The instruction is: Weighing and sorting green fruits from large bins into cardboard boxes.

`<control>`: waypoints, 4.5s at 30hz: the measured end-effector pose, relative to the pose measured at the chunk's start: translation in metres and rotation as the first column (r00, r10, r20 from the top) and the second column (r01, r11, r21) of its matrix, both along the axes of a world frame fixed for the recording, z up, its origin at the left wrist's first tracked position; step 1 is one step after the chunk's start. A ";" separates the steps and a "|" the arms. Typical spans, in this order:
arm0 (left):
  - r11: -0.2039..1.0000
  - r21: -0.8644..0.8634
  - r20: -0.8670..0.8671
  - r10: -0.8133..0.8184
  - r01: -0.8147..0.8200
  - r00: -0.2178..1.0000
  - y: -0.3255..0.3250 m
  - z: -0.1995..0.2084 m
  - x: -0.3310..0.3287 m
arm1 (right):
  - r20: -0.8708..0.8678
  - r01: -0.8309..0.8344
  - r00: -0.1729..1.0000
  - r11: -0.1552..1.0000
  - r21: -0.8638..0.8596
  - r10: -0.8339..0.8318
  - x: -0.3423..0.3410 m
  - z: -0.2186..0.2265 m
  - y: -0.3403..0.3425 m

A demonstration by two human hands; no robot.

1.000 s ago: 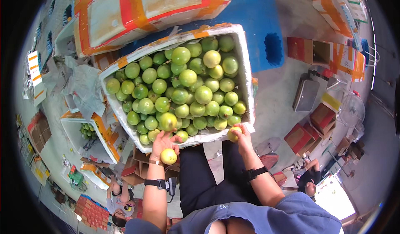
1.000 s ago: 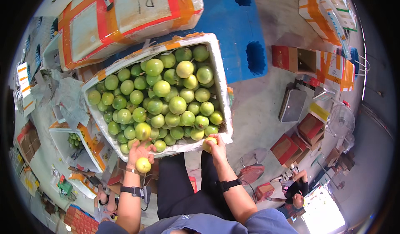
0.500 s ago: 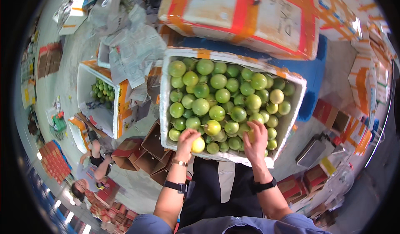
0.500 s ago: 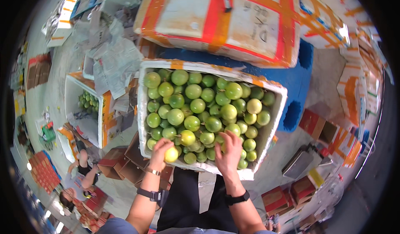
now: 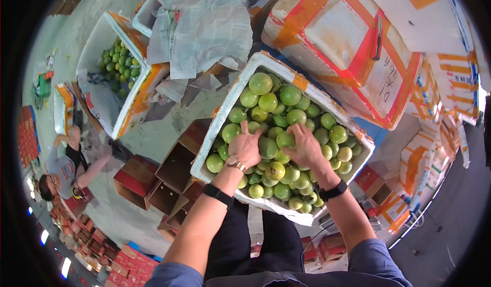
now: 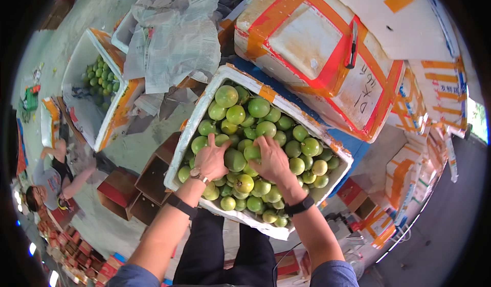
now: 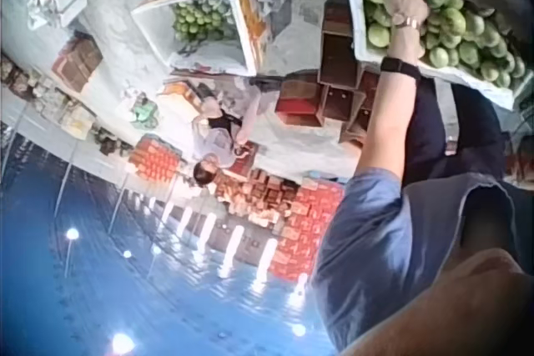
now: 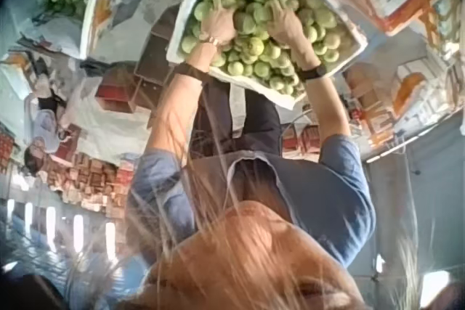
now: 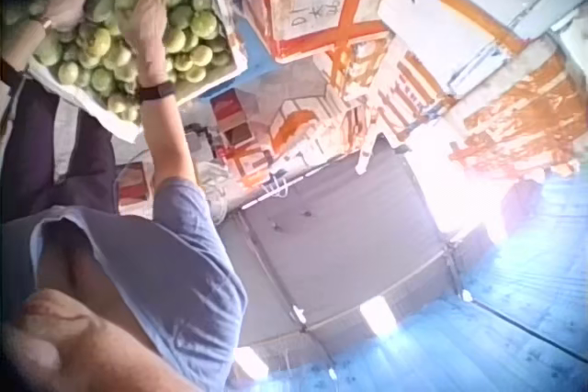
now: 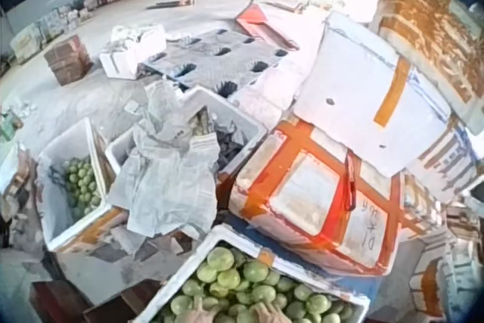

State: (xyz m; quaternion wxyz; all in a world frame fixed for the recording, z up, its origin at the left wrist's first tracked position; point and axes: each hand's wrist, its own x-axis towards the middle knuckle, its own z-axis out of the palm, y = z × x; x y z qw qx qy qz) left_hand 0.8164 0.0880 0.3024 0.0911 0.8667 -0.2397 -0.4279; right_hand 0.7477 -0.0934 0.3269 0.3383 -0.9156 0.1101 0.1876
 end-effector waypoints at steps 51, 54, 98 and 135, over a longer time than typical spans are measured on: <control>-0.635 -0.047 -0.838 0.444 -0.771 -0.315 0.298 0.118 0.093 | -0.551 0.816 0.572 0.489 0.308 -0.607 -0.138 0.057 0.057; -0.415 -0.196 -0.796 0.596 -0.888 -0.104 0.301 0.109 0.095 | -0.165 0.461 0.888 0.830 0.315 -0.430 -0.069 0.039 0.049; 0.182 -0.291 -0.293 0.918 -0.939 0.268 0.136 -0.011 -0.123 | -0.203 -0.812 0.577 0.583 -0.040 0.791 0.044 -0.039 0.156; -0.445 0.466 -0.851 0.011 -0.765 -0.525 0.142 0.070 -0.285 | 0.176 -0.561 0.817 0.827 0.025 0.549 -0.073 0.003 0.153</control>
